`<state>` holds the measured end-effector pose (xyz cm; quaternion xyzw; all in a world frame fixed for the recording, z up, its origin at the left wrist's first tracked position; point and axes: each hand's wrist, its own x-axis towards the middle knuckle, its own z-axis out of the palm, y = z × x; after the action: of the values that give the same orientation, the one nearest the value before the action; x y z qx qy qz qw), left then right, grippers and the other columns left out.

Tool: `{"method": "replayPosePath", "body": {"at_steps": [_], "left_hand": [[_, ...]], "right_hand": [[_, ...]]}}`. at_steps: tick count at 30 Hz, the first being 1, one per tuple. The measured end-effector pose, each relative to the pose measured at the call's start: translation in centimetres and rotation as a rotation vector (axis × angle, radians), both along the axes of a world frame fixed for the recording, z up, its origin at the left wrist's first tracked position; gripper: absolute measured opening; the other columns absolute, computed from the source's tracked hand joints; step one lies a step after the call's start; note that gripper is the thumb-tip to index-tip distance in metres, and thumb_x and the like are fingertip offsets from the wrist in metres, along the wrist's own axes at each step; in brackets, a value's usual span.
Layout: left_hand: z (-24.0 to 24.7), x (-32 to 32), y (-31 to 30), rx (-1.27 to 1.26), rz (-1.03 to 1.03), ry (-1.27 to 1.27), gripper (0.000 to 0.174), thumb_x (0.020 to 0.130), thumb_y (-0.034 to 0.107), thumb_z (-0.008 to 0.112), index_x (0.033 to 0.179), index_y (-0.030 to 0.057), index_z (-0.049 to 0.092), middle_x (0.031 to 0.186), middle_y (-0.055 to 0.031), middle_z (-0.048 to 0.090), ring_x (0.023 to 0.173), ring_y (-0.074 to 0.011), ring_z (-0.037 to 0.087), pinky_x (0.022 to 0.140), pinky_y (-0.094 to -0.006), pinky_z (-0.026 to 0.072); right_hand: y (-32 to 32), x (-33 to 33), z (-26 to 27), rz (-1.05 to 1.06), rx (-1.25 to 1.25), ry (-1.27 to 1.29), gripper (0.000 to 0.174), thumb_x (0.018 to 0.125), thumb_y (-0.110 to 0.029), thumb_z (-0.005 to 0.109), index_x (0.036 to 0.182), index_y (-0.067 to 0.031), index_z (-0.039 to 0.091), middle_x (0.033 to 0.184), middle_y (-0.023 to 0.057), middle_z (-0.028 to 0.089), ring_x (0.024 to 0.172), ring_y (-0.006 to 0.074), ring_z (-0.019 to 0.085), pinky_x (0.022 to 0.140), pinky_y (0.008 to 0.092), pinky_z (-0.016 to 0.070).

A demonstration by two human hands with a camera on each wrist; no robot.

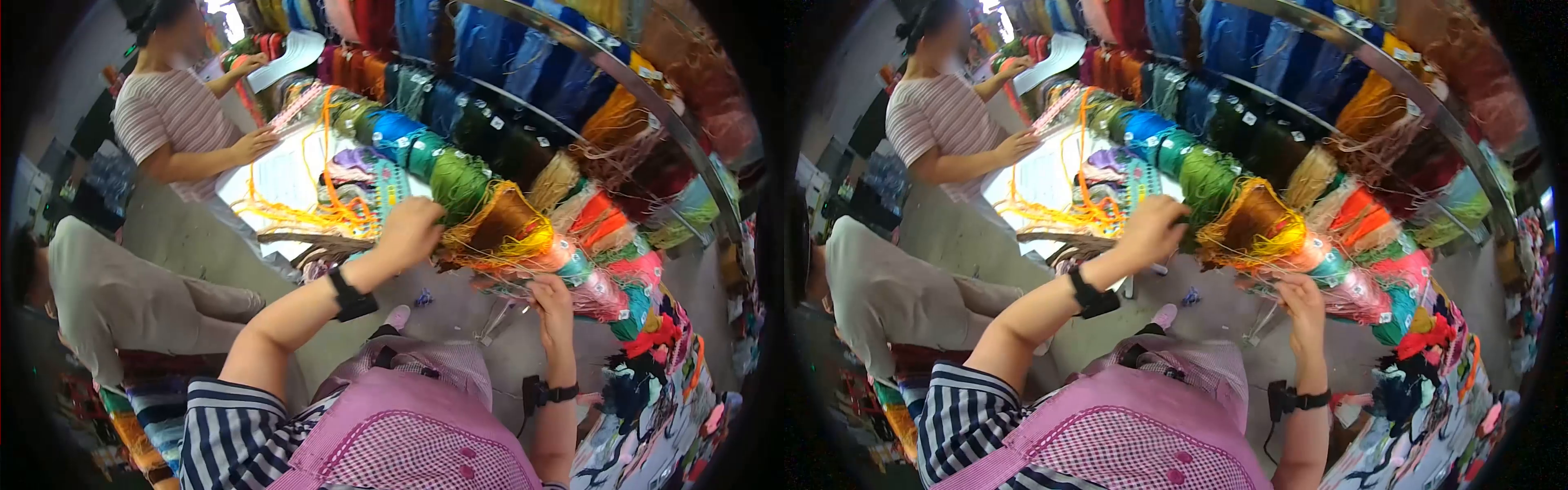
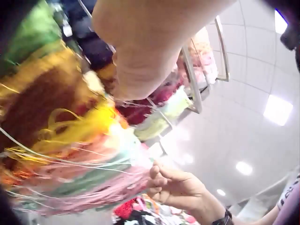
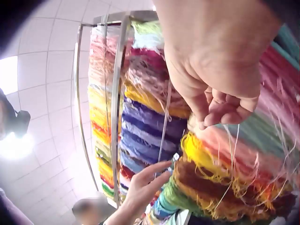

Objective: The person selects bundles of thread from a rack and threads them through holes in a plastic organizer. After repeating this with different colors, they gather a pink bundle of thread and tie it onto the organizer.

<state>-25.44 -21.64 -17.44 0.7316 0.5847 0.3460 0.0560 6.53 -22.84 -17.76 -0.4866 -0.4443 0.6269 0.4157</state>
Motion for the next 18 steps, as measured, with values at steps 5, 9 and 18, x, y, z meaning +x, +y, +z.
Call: {"method": "replayPosePath", "body": {"at_steps": [5, 9, 18], "left_hand": [[-1.8, -10.6, -7.5, -0.34, 0.38, -0.041, 0.014, 0.083, 0.014, 0.059, 0.086, 0.0015, 0.065, 0.076, -0.0144, 0.066, 0.066, -0.0306, 0.064, 0.061, -0.0393, 0.0502], [-1.8, -12.4, -11.7, -0.769, 0.442, -0.246, 0.024, 0.089, 0.021, 0.057, 0.081, 0.0014, 0.067, 0.063, -0.0094, 0.065, 0.053, -0.0192, 0.062, 0.051, -0.0324, 0.0486], [-5.7, -11.7, -11.5, -0.522, 0.528, -1.191, 0.034, 0.084, 0.022, 0.073, 0.106, 0.0035, 0.054, 0.094, -0.0023, 0.061, 0.07, -0.0049, 0.053, 0.057, -0.0199, 0.0426]], "right_hand": [[2.7, -10.5, -1.6, 0.35, 0.061, -0.063, 0.017, 0.087, -0.008, 0.064, 0.103, -0.0026, 0.06, 0.09, 0.0037, 0.065, 0.08, 0.0096, 0.059, 0.07, 0.0216, 0.0457], [6.1, -19.4, -5.1, 0.418, 0.45, -0.298, 0.038, 0.084, -0.015, 0.068, 0.114, 0.0027, 0.055, 0.1, 0.0115, 0.065, 0.092, 0.0212, 0.063, 0.079, 0.0289, 0.0498], [7.0, -27.6, -6.4, 0.587, 0.091, -0.347, 0.045, 0.08, -0.013, 0.073, 0.115, 0.0024, 0.049, 0.09, 0.0105, 0.065, 0.076, 0.0151, 0.064, 0.063, 0.0279, 0.052]]}}
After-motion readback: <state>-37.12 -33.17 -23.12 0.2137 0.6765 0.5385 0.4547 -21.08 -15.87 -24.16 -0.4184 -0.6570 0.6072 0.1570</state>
